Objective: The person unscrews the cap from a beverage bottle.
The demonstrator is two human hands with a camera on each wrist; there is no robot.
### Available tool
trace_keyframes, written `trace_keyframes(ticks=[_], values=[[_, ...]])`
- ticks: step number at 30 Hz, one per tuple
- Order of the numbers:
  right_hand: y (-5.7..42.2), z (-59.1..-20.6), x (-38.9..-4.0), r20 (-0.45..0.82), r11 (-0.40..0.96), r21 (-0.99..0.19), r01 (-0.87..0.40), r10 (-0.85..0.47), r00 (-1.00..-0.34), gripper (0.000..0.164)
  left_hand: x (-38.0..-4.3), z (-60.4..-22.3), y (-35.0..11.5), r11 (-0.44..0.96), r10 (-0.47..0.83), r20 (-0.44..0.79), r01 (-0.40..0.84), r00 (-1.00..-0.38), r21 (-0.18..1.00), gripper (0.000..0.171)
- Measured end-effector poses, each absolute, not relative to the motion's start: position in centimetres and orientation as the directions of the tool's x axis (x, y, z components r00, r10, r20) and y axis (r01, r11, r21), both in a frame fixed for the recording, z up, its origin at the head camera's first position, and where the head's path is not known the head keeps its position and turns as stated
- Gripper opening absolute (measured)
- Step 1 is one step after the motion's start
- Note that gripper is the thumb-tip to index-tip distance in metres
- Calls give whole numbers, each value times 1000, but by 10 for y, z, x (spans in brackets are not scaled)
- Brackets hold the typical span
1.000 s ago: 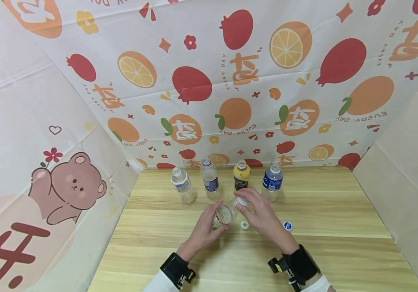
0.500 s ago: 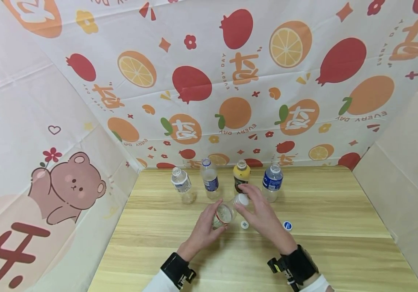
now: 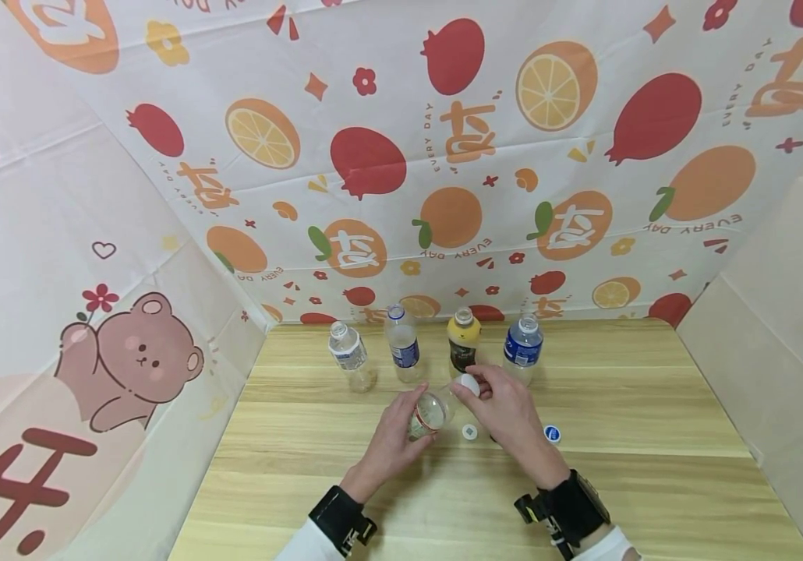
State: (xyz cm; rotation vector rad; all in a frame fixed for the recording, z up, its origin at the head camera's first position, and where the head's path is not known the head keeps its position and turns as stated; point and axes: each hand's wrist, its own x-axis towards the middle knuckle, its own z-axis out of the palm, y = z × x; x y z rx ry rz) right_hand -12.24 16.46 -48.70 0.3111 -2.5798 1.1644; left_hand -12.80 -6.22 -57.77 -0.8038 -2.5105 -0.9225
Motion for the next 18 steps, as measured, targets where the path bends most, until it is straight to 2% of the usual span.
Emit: trace_keyframes(ticks=[5, 18], values=[[165, -486, -122, 392, 659, -663, -356, -99, -915, 31, -128, -578, -62, 645, 384, 487, 605, -785, 467, 96], [167, -489, -121, 429, 632, -645, -431, -167, -888, 34, -127, -578, -64, 631, 387, 459, 593, -799, 500, 95]])
